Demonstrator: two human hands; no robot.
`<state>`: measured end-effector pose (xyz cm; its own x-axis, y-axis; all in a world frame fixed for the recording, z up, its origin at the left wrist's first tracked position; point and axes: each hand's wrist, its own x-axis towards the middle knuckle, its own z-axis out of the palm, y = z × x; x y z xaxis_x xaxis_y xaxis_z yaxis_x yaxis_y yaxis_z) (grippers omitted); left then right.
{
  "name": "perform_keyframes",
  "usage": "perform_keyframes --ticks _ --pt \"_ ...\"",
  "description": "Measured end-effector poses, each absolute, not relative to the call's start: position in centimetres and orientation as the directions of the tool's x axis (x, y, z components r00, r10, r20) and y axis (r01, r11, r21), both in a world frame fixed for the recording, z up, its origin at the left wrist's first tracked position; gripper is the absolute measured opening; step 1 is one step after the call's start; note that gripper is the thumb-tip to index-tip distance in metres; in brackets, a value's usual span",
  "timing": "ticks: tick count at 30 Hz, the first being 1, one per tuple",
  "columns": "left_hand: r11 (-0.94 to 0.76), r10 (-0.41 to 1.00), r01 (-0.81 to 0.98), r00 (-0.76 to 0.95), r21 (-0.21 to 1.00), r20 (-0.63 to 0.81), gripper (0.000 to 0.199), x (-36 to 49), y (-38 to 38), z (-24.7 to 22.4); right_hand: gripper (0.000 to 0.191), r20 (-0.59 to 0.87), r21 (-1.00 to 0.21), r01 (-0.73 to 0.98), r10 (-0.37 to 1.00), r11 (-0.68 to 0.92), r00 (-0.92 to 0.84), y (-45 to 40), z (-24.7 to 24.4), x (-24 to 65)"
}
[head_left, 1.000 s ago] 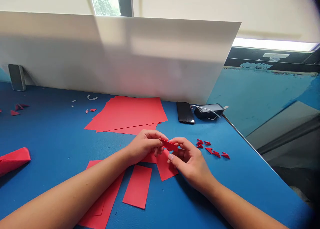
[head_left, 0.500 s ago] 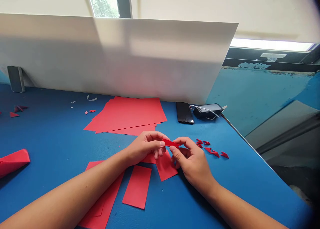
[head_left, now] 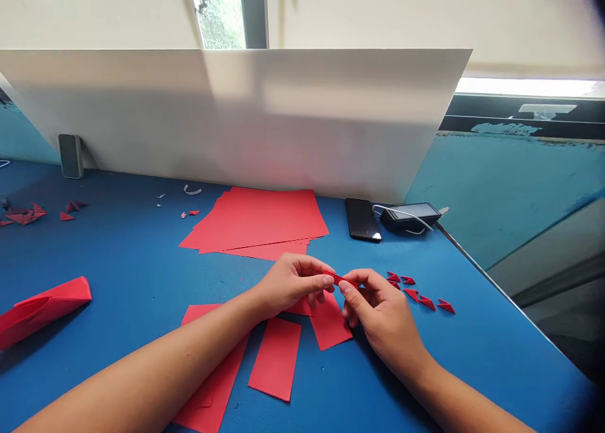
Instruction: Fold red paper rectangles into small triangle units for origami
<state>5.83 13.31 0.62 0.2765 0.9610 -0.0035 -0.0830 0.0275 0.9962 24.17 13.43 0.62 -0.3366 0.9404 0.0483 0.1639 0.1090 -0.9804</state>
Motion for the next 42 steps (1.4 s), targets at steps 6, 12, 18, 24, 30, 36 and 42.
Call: perform_keyframes --ticks 6,12,18,24,30,36,42 --pt "0.025 0.957 -0.095 0.29 0.995 0.004 0.025 5.74 13.37 0.38 0.031 0.058 -0.977 0.175 0.943 0.121 -0.329 13.33 0.73 24.2" --pt "0.028 0.959 -0.078 0.283 0.997 -0.005 0.026 5.73 13.36 0.47 0.032 0.061 -0.976 0.178 0.947 0.123 -0.316 13.32 0.7 24.13" --pt "0.02 0.963 -0.07 0.268 0.997 0.0 0.028 5.8 13.37 0.51 0.031 0.065 -0.977 0.174 0.949 0.123 -0.309 13.34 0.71 24.08" --pt "0.032 0.976 -0.102 0.219 0.994 -0.009 0.027 5.92 13.47 0.25 0.033 0.072 -0.979 0.164 0.955 0.123 -0.288 13.41 0.66 24.08" --pt "0.013 0.982 -0.095 0.191 0.995 0.005 0.023 5.93 13.44 0.11 0.038 0.043 -0.994 0.09 0.969 0.067 -0.245 13.68 0.54 23.99" --pt "0.037 0.982 -0.106 0.189 0.994 -0.016 0.024 5.89 13.49 0.32 0.033 0.033 -0.994 0.092 0.965 0.059 -0.262 13.88 0.32 24.09" --pt "0.047 0.984 -0.095 0.175 0.994 -0.03 0.025 5.94 13.44 0.41 0.03 0.043 -0.996 0.067 0.961 0.064 -0.273 13.92 0.15 24.09"
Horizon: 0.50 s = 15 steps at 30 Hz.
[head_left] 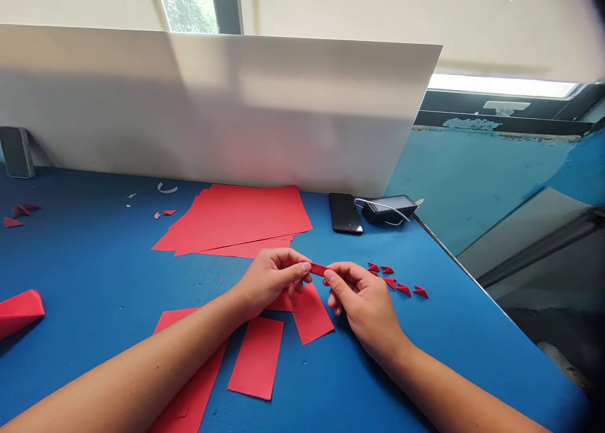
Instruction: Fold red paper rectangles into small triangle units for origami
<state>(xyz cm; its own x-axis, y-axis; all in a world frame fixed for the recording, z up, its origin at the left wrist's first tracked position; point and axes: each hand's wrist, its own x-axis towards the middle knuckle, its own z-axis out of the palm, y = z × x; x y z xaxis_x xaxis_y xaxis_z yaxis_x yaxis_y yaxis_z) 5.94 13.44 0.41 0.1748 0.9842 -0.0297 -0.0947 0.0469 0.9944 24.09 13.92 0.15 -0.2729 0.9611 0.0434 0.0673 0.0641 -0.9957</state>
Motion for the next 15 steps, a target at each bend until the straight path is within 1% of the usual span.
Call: perform_keyframes --ticks 15 --pt "-0.025 0.985 -0.077 0.166 0.997 0.037 0.02 5.97 13.25 0.35 0.028 0.02 -0.998 0.057 0.964 0.036 -0.266 13.96 0.29 24.12"
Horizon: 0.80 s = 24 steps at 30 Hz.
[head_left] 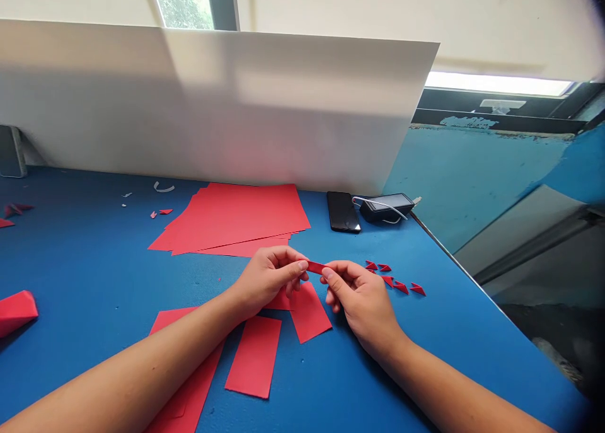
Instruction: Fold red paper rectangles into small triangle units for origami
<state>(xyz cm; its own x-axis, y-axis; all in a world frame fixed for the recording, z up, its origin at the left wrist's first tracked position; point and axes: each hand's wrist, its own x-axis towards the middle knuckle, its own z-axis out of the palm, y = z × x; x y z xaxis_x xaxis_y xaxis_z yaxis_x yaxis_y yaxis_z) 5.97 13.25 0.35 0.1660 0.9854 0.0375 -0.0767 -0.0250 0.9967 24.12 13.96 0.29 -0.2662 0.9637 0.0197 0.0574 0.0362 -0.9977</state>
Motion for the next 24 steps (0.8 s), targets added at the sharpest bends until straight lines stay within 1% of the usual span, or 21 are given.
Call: perform_keyframes --ticks 7,21,24 --pt "-0.029 0.991 -0.082 0.132 0.996 0.04 0.019 6.32 13.11 0.63 0.028 0.017 -0.998 0.055 0.969 0.031 -0.248 14.03 0.35 24.01" --pt "-0.004 0.984 -0.085 0.177 0.996 0.019 0.022 5.85 13.38 0.09 0.029 0.03 -0.997 0.066 0.967 0.048 -0.253 14.13 0.35 24.05" --pt "-0.011 0.982 -0.054 0.185 0.999 0.021 0.02 5.98 13.3 0.26 0.027 0.046 -0.993 0.092 0.964 0.072 -0.261 14.05 0.33 24.07"
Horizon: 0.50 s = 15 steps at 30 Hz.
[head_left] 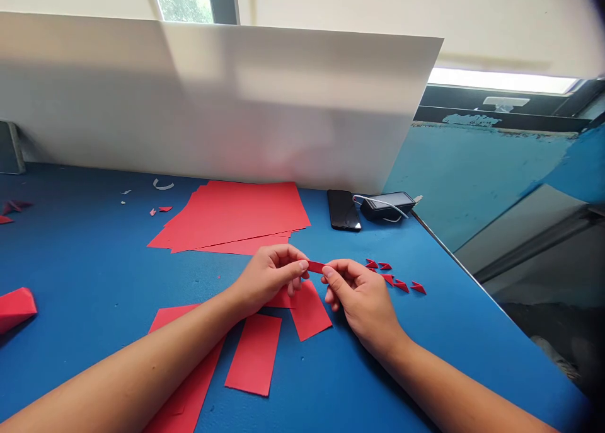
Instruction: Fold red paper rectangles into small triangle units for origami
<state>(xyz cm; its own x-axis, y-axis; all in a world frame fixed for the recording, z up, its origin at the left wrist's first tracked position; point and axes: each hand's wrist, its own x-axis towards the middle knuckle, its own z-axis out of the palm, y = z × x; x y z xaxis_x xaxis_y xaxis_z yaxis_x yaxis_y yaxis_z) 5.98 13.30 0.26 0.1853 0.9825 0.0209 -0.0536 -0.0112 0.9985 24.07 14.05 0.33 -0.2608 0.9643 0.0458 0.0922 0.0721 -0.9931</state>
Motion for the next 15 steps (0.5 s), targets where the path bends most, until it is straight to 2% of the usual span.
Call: perform_keyframes --ticks 6,15 --pt "-0.025 0.978 0.085 0.208 0.996 0.007 0.026 6.36 13.04 0.72 0.024 0.087 -0.98 0.145 0.95 0.136 -0.3 13.78 0.23 24.13" --pt "0.052 0.985 -0.013 0.167 0.999 -0.049 0.019 6.12 13.21 0.62 0.024 0.062 -0.989 0.102 0.938 0.102 -0.341 13.73 0.45 24.03"
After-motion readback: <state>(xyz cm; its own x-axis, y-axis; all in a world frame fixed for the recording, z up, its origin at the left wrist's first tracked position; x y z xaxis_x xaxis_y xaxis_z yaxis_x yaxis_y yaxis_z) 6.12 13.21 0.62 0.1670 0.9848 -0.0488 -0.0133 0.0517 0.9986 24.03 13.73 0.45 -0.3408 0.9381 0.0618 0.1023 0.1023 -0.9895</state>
